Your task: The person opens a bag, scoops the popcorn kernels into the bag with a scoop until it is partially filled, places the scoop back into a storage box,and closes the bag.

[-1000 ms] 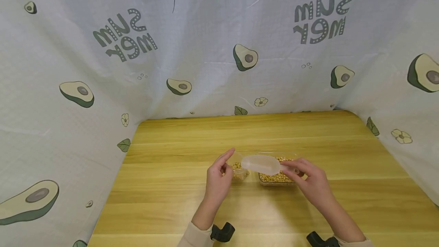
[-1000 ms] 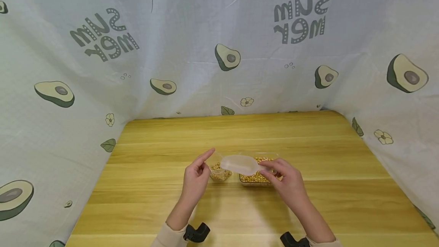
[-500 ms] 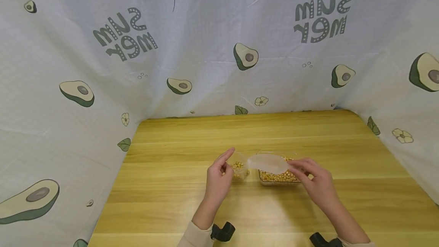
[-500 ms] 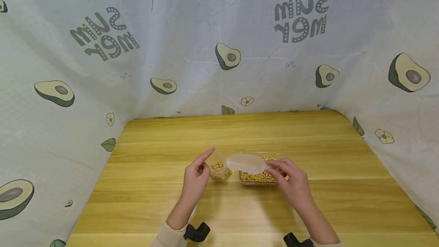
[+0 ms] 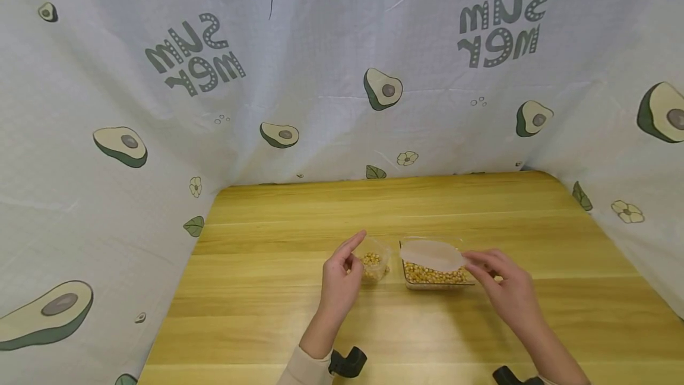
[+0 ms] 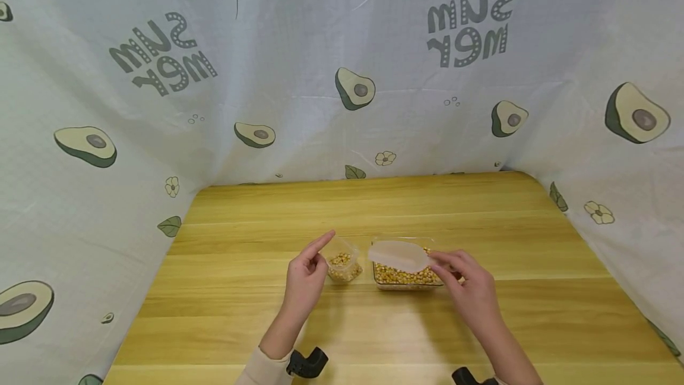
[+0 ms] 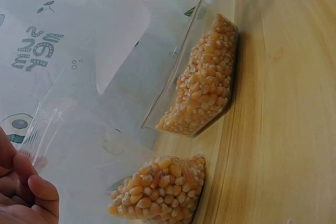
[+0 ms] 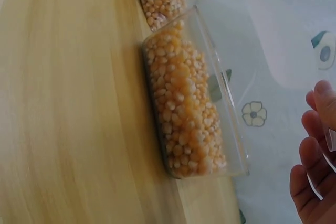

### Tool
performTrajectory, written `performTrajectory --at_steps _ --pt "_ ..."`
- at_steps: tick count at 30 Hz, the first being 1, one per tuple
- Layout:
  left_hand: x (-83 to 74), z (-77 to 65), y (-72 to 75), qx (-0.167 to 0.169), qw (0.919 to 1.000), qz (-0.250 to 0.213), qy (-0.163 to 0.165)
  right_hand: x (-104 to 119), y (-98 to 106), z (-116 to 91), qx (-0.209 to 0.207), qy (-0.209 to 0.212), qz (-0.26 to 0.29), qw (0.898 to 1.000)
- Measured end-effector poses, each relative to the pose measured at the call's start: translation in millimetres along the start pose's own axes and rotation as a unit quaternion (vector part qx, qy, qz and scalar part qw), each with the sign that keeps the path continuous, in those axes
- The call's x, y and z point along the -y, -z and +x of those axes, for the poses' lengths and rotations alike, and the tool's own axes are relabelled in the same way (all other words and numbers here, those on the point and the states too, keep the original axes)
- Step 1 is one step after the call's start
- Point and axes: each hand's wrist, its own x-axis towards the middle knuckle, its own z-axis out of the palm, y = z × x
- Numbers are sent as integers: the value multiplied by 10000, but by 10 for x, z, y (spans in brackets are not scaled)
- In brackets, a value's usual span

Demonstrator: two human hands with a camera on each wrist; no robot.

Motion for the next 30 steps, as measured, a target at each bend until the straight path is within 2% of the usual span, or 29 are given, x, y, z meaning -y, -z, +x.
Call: performTrajectory --at_steps 10,21,30 --pt "22 0 -5 -19 10000 -14 -5 -89 75 -67 59 -245 -296 9992" --pt "19 -4 1 48 9999 -109 45 -191 137 -96 -172 48 -645 9978" --pt "23 -9 3 71 9999 -123 94 -207 174 -84 -288 165 -714 9969"
